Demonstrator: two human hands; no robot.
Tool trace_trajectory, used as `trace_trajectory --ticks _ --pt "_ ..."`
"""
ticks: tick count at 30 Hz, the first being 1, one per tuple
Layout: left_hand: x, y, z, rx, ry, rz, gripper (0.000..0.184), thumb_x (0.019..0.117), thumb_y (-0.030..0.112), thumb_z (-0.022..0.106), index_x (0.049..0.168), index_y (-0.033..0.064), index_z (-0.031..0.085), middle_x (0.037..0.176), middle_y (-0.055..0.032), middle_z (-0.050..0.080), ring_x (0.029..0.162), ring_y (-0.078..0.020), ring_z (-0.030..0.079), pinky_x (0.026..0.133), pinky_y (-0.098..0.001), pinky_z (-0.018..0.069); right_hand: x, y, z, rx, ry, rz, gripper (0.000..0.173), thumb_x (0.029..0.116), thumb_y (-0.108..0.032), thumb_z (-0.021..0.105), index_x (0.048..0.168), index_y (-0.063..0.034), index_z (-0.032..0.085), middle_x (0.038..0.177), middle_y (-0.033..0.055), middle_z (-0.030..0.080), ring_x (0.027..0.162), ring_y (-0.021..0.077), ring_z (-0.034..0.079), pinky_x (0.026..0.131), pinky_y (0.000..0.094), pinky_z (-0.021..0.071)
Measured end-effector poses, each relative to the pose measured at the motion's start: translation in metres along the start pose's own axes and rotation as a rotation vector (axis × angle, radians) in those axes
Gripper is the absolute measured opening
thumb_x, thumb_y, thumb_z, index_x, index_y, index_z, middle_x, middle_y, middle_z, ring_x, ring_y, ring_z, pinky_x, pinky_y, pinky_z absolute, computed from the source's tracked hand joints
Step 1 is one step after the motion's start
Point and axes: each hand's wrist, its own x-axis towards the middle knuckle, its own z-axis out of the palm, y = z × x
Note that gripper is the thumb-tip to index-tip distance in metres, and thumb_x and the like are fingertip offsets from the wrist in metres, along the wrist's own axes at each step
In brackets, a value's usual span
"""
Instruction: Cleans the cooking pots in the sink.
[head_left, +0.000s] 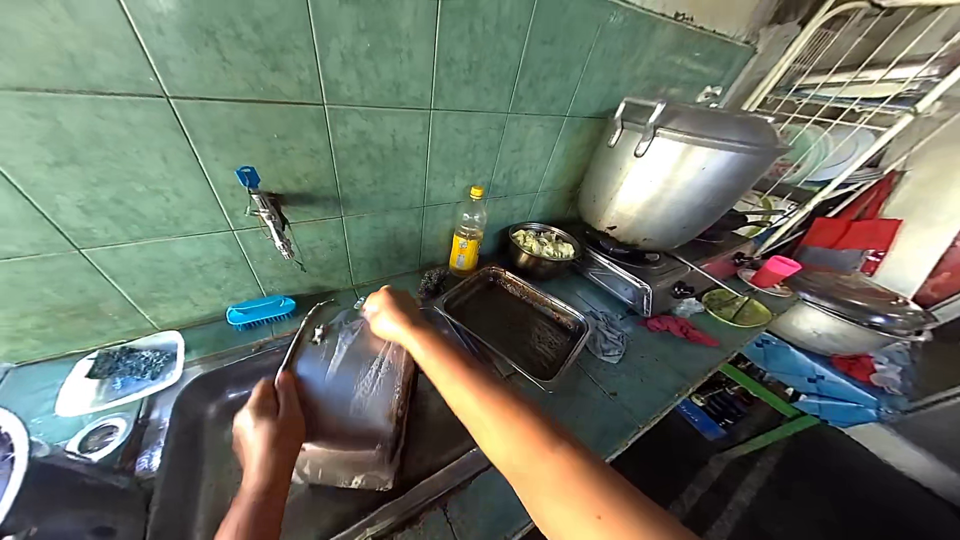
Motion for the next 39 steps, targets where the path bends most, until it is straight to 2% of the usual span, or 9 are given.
trace_trajectory --ticks 4,12,16,21,24,28,31,35,39 --pt "0.035 0.051 -0.003 0.187 -0.078 -0.193 0.056 0.1126 0.042 0.034 0.109 -0.0011 0.069 0.113 -0.0305 0.068 0.113 -0.0498 0.064 0.089 -0.0720 0.0450 -0.043 -0.036 0.030 -0.031 0.150 -0.375 0.022 0.0894 -0.002 0.068 0.108 -0.0053 0.078 0.119 0.0174 0.068 0.118 0.0373 0.060 0.099 0.0553 0.0499" --pt "0.038 0.043 -0.003 0.126 -0.071 -0.152 0.053 0.1129 0.038 0.037 0.100 -0.0024 0.069 0.103 -0.0295 0.068 0.105 -0.0483 0.065 0.084 -0.0705 0.0459 0.000 -0.050 0.032 0.204 0.112 -0.592 0.020 0.0890 0.008 0.061 0.099 0.0044 0.078 0.105 0.0217 0.073 0.107 0.0357 0.068 0.099 0.0517 0.0509" --pt "0.036 0.042 -0.003 0.134 -0.089 -0.169 0.056 0.1127 0.042 0.034 0.097 -0.0015 0.067 0.101 -0.0287 0.068 0.103 -0.0481 0.065 0.082 -0.0695 0.0469 0.016 -0.041 0.028 0.189 0.083 -0.486 0.017 0.0969 -0.005 0.063 0.100 0.0046 0.077 0.109 0.0216 0.073 0.109 0.0351 0.069 0.099 0.0547 0.0521" --pt "0.036 0.036 -0.003 0.133 -0.093 -0.146 0.057 0.1124 0.043 0.035 0.097 -0.0004 0.069 0.099 -0.0275 0.069 0.101 -0.0468 0.066 0.082 -0.0696 0.0466 0.009 -0.041 0.028 0.208 0.056 -0.714 0.018 0.0924 0.006 0.061 0.097 0.0049 0.078 0.106 0.0207 0.075 0.108 0.0345 0.069 0.100 0.0512 0.0500" --pt "0.018 0.033 -0.002 0.212 -0.047 -0.123 0.057 0.1121 0.044 0.035 0.102 -0.0010 0.069 0.099 -0.0290 0.069 0.102 -0.0489 0.067 0.083 -0.0705 0.0466 0.035 -0.020 0.023 0.176 0.036 -0.472 0.017 0.0980 -0.003 0.062 0.102 0.0039 0.078 0.110 0.0220 0.073 0.110 0.0352 0.069 0.100 0.0544 0.0508" --pt "-0.008 0.001 0.007 0.109 0.173 -0.020 0.052 0.1110 0.035 0.041 0.093 -0.0057 0.069 0.082 -0.0279 0.067 0.085 -0.0484 0.067 0.073 -0.0681 0.0460 0.049 -0.010 0.013 0.126 -0.097 -0.100 0.025 0.1022 -0.011 0.057 0.116 0.0009 0.074 0.117 0.0239 0.072 0.116 0.0385 0.066 0.100 0.0595 0.0500" --pt "-0.012 -0.003 0.010 0.068 0.200 -0.030 0.051 0.1111 0.033 0.042 0.095 -0.0061 0.070 0.084 -0.0282 0.068 0.086 -0.0475 0.068 0.076 -0.0673 0.0467 0.017 -0.037 0.015 -0.015 -0.070 -0.089 0.026 0.1007 -0.013 0.058 0.118 -0.0022 0.073 0.123 0.0217 0.069 0.121 0.0387 0.064 0.099 0.0612 0.0510" --pt "0.004 -0.006 0.010 -0.029 0.106 0.027 0.052 0.1107 0.036 0.044 0.086 -0.0055 0.063 0.074 -0.0222 0.060 0.074 -0.0397 0.062 0.069 -0.0628 0.0449 -0.096 -0.044 0.060 -0.030 0.339 -0.499 0.019 0.0917 -0.005 0.067 0.107 -0.0086 0.078 0.111 0.0136 0.069 0.113 0.0320 0.063 0.097 0.0501 0.0531" --pt "-0.004 -0.024 0.008 -0.152 0.115 0.093 0.051 0.1103 0.032 0.042 0.093 -0.0086 0.066 0.074 -0.0164 0.061 0.070 -0.0230 0.059 0.070 -0.0473 0.0477 -0.126 -0.017 0.065 0.001 0.382 -0.723 0.020 0.0919 -0.003 0.065 0.102 -0.0103 0.081 0.114 0.0105 0.074 0.115 0.0312 0.066 0.092 0.0508 0.0550"
